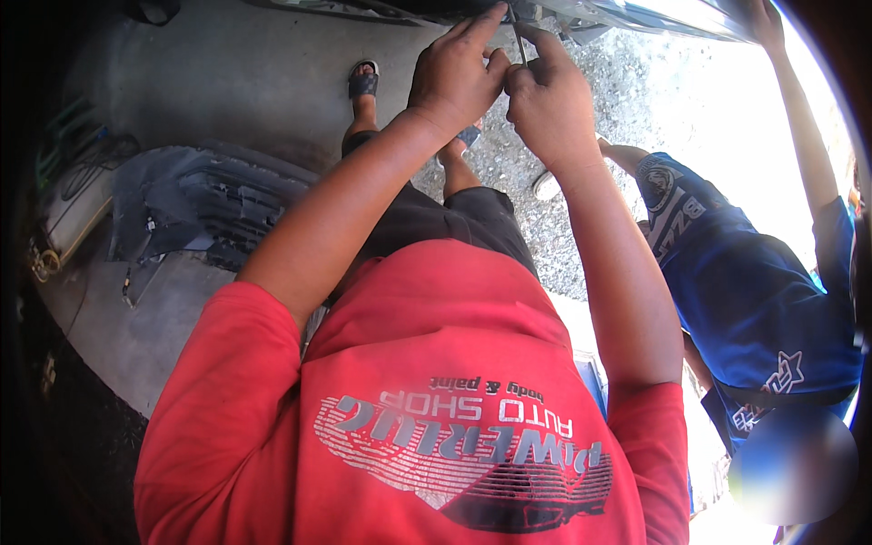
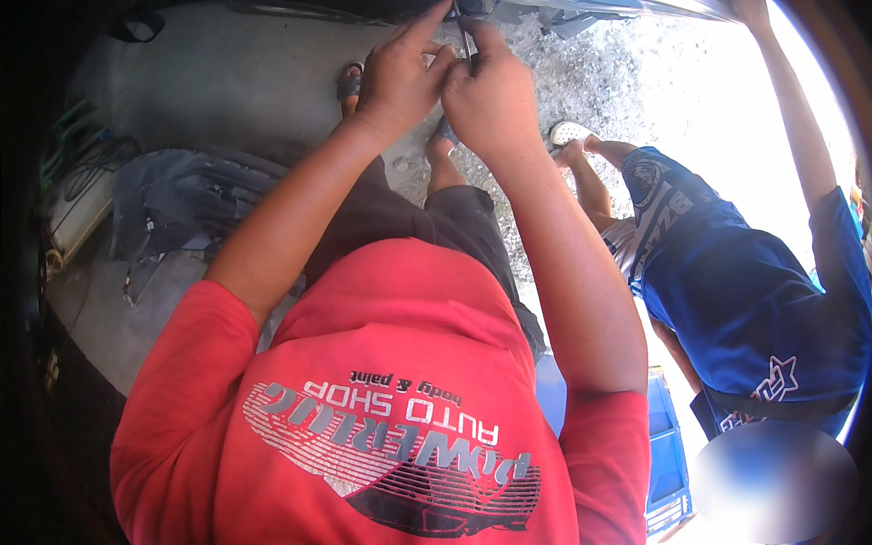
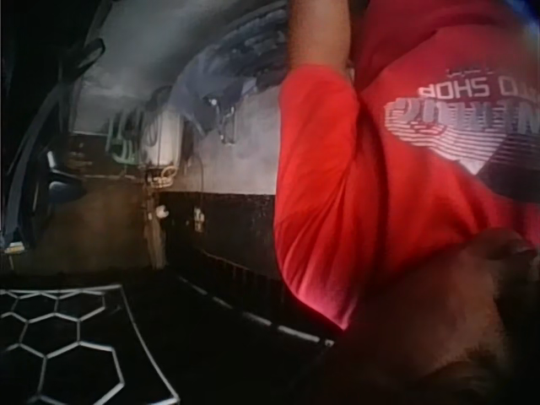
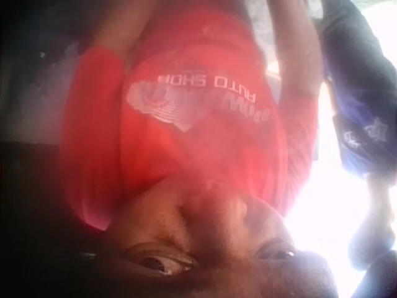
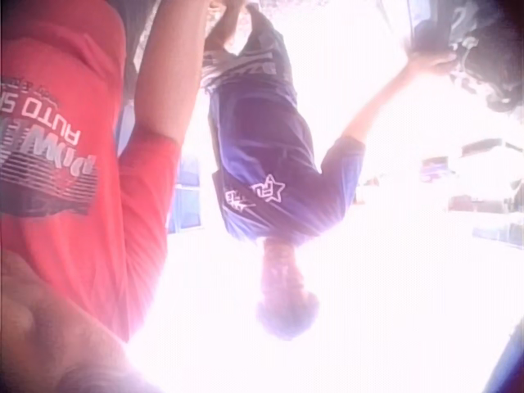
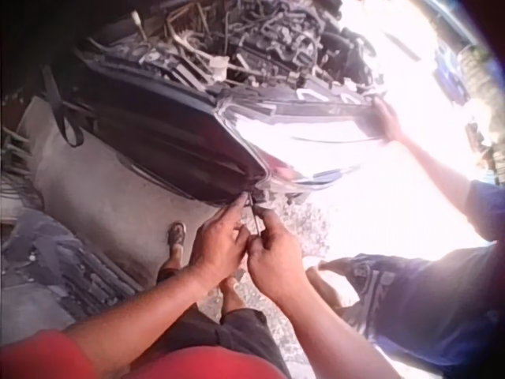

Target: The person uses a yellow-handled screwdriver to pry and adjust the front bumper of a car with the hood open. Another person assists by holding the bumper. The recorder then picks up a smartphone and briefly shows it to the camera.

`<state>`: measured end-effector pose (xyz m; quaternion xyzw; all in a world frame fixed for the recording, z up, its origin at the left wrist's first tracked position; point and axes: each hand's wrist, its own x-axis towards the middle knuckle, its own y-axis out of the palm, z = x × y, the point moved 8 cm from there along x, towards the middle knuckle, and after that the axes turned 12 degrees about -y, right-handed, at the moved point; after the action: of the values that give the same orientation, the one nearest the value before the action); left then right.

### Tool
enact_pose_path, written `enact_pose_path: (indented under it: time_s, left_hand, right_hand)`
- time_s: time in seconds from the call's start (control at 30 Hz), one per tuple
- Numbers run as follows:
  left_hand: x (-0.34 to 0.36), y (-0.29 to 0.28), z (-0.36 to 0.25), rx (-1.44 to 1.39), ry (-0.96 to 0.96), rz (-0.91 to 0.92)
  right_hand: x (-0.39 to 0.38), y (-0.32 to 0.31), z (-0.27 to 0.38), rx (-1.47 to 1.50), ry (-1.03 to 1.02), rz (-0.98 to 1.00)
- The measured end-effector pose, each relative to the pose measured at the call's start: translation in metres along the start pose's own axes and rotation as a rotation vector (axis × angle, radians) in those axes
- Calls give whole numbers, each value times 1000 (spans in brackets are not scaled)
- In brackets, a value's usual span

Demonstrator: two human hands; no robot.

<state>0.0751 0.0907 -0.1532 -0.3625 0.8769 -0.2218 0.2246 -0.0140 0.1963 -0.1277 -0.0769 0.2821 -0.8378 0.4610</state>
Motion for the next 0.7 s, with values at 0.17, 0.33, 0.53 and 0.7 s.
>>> enact_pose_path:
  time_s: [0.17,0.33,0.53,0.7]
  left_hand:
    - [-4,-10,-11,41,145,-76]
    - [-7,-10,-9,22,138,-8]
    - [-7,-9,-12,22,177,6]
    - [-5,-7,-13,64,176,37]
  right_hand:
    - [-1,1,0,58,46,-40]
    - [-10,4,3,143,140,-85]
    - [-11,3,7,106,113,-113]
    - [-7,1,12,-59,-3,-149]
